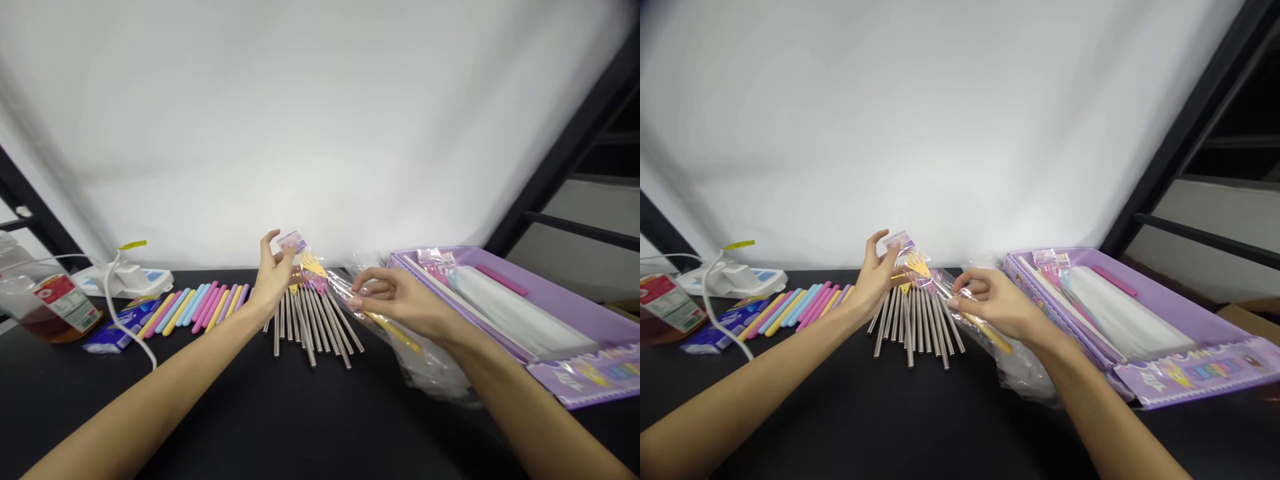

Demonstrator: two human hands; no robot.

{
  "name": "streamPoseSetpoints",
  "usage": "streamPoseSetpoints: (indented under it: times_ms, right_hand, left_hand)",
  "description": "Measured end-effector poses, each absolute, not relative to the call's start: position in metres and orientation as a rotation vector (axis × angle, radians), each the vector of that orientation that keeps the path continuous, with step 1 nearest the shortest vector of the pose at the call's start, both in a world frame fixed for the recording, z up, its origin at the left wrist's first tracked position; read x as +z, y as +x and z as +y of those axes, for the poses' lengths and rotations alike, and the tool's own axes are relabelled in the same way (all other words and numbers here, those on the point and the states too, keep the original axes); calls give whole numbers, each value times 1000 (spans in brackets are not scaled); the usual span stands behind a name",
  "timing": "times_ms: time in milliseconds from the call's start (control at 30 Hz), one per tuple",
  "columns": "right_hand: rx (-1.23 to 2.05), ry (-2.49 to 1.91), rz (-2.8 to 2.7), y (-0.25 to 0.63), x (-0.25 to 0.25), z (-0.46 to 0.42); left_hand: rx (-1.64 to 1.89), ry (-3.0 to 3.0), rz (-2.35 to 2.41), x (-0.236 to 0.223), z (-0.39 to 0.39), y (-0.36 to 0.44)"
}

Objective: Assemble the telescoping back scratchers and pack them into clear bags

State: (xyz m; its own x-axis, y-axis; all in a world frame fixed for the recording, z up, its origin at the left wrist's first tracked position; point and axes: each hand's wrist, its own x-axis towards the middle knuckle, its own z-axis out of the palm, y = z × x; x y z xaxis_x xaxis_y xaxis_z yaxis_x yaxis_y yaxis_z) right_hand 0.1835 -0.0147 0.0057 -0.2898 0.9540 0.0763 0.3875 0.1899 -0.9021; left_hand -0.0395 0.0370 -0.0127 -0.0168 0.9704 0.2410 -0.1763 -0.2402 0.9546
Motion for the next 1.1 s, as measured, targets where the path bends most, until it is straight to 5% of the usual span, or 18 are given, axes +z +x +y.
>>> streamPoseSetpoints:
  times_ms: [267, 500, 767, 1100]
  right_hand:
    - [541, -1524, -1594, 280, 47, -17]
    - [104, -1938, -1533, 344, 17, -6]
    - [-9, -2199, -1746, 356, -21, -11]
    - [-86, -1816, -1829, 288, 42, -10]
  left_hand:
    - [995, 1603, 909, -2, 34, 38]
    - [714, 2516, 602, -12, 17, 116]
    - [596, 2915, 603, -27, 19, 147]
    - [633, 2905, 657, -5, 43, 98]
